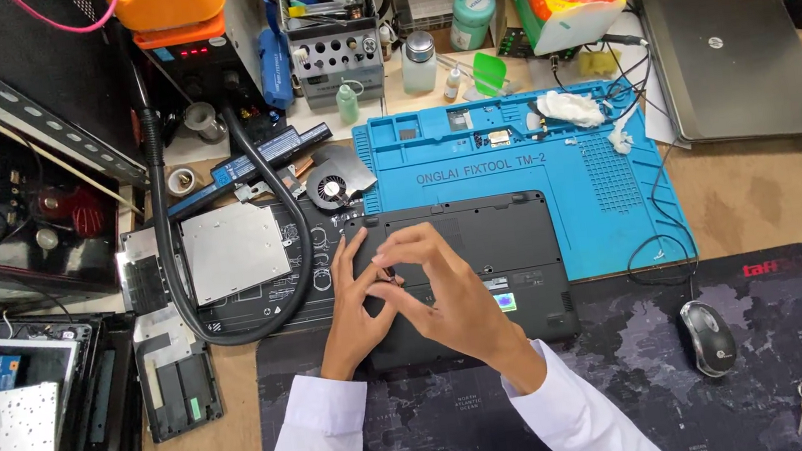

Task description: Disassembling and reassembling a laptop to access and check internal components like the motherboard and screen.

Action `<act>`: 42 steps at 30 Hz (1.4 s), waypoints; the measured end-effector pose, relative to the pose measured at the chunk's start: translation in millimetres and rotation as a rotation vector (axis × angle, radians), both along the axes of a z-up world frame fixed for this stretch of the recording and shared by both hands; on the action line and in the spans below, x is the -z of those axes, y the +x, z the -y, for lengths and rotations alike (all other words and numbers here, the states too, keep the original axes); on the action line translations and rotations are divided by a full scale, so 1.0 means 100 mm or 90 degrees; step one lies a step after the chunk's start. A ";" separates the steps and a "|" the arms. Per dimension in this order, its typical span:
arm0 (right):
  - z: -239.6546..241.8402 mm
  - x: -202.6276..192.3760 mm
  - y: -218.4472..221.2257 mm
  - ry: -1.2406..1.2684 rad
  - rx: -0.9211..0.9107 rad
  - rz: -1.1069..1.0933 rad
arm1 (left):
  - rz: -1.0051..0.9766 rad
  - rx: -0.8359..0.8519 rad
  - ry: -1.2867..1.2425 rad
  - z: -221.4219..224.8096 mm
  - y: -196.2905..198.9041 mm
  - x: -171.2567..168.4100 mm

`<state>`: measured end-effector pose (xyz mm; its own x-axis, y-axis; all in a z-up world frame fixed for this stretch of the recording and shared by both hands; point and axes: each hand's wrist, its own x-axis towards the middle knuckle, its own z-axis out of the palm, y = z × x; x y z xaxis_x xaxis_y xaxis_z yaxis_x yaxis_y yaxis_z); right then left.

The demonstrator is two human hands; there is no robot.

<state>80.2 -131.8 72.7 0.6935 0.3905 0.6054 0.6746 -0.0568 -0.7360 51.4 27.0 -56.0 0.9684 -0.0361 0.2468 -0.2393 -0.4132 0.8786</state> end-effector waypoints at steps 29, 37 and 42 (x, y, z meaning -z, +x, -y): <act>0.40 0.45 -0.11 0.276 0.218 -0.183 | -0.022 -0.036 -0.003 0.01 -0.01 -0.05; 0.85 0.89 0.14 0.420 0.387 -0.413 | -0.047 -0.068 -0.035 0.04 0.01 -0.13; 0.89 0.98 0.16 0.415 0.356 -0.425 | -0.003 -0.177 0.005 0.07 0.15 -0.14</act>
<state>96.1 -221.1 -25.0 0.9393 -0.3426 0.0170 0.1274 0.3024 -0.9446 66.0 20.3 -42.5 0.9428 0.2285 0.2427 -0.1116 -0.4697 0.8757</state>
